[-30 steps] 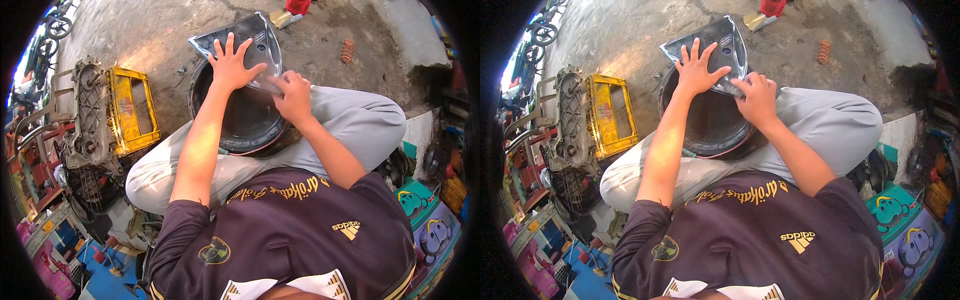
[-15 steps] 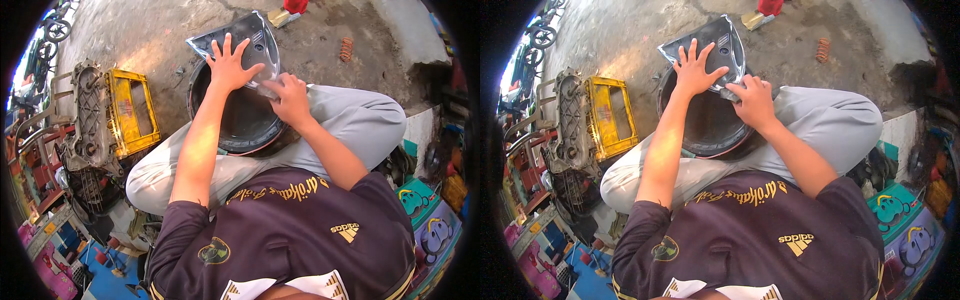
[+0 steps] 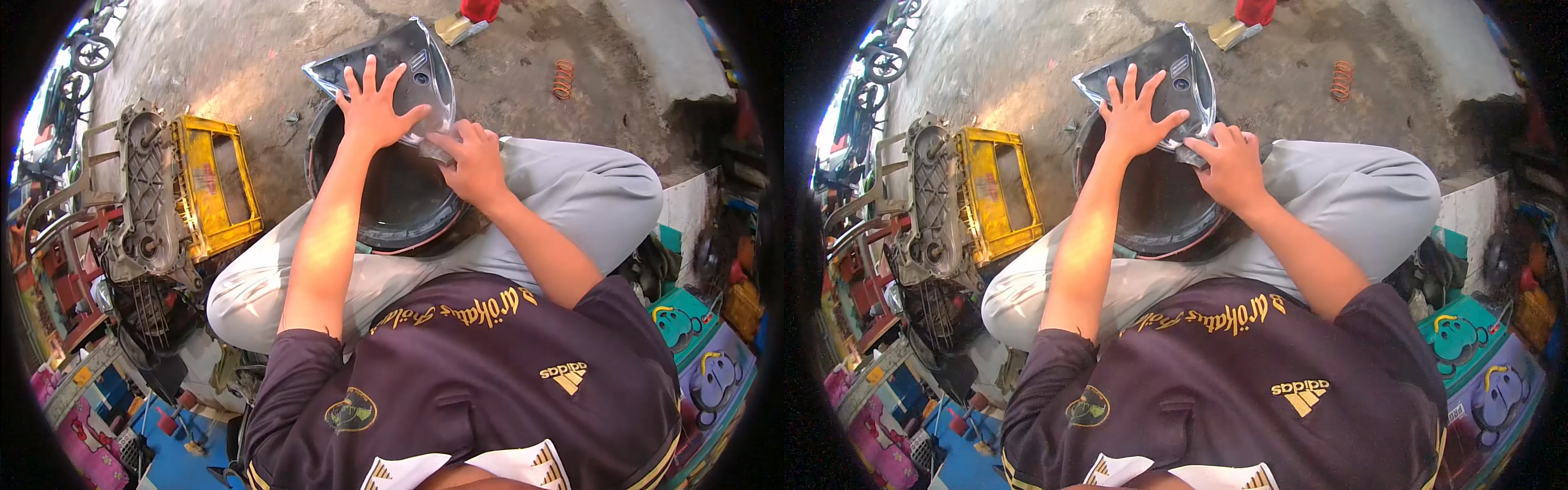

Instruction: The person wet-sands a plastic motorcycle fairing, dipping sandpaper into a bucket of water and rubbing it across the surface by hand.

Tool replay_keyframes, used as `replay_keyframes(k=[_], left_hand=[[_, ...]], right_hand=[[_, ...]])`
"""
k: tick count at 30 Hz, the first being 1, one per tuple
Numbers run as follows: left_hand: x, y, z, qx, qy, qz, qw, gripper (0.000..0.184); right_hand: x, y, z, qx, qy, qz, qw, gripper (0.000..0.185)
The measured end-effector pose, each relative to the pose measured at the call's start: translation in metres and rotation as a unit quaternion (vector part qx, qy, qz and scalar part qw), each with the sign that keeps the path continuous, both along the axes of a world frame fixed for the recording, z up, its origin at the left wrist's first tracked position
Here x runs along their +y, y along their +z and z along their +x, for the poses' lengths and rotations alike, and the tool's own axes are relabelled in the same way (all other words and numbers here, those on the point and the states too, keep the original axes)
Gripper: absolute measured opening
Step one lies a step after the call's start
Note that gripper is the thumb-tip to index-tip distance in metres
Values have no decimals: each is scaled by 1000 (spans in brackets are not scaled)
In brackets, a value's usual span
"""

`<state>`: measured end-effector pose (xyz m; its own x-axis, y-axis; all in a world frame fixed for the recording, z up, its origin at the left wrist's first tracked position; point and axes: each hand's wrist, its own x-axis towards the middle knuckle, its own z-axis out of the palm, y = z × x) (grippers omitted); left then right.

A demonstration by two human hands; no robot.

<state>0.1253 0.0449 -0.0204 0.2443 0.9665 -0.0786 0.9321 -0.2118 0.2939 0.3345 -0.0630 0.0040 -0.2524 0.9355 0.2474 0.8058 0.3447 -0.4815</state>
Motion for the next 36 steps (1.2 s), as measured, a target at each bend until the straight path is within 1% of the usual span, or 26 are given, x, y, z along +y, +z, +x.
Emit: replay_keyframes(k=[1, 3, 4, 6, 10, 12, 13, 15, 17, 19, 20, 22, 25, 26, 30, 32, 33, 35, 36], left_hand=[[2, 0, 1, -1, -1, 1, 1000, 100], [0, -2, 1, -10, 7, -3, 1000, 100], [-2, -3, -1, -8, 6, -5, 1000, 100], [0, -3, 0, -13, 2, 3, 1000, 100], [0, 0, 2, -2, 5, -2, 1000, 101], [0, -1, 1, -9, 7, 0, 1000, 100], [-2, -1, 0, -8, 6, 0, 1000, 100], [0, 1, 0, -6, 1, -2, 1000, 100], [0, 0, 1, -8, 1, -1, 1000, 100], [0, -1, -1, -8, 3, -3, 1000, 101], [0, -2, -1, -13, 4, -1, 1000, 100], [0, -1, 1, -20, 3, 4, 1000, 100], [-1, 2, 3, -13, 8, -7, 1000, 100], [-1, 2, 3, -15, 8, -1, 1000, 100], [-1, -1, 1, -10, 3, 7, 1000, 100], [1, 0, 1, -9, 3, 6, 1000, 100], [-1, 0, 1, -6, 3, 1, 1000, 101], [-2, 2, 2, -6, 7, -1, 1000, 101], [-2, 1, 2, -5, 9, 0, 1000, 101]], right_hand=[[5, -3, 2, -1, -1, 1, 1000, 46], [15, -11, 4, 45, -85, -45, 994, 48], [12, -11, 3, 47, -86, -47, 994, 48], [8, -7, 4, 32, -44, -45, 998, 45], [9, -6, 2, 30, -19, -35, 999, 45], [18, -7, 5, 34, -99, -59, 993, 45], [13, -8, 3, 34, -100, -60, 993, 45], [1, -5, 2, 30, -12, -42, 999, 45], [4, -5, 4, 20, -11, -18, 1000, 43], [19, -12, 10, 75, -95, -53, 991, 44], [16, -15, 8, 76, -94, -55, 991, 44], [11, -9, 7, 73, -28, -35, 996, 43], [14, -9, 5, 78, -19, -36, 996, 44], [18, -13, 7, 84, -56, -36, 994, 43], [17, -9, 7, 74, -67, -30, 995, 42], [8, 5, 2, 47, -7, -37, 998, 38], [11, 1, 5, 46, -6, -38, 998, 38], [23, -14, 13, 80, -94, -64, 990, 39], [25, -12, 13, 58, -92, -44, 993, 40]])
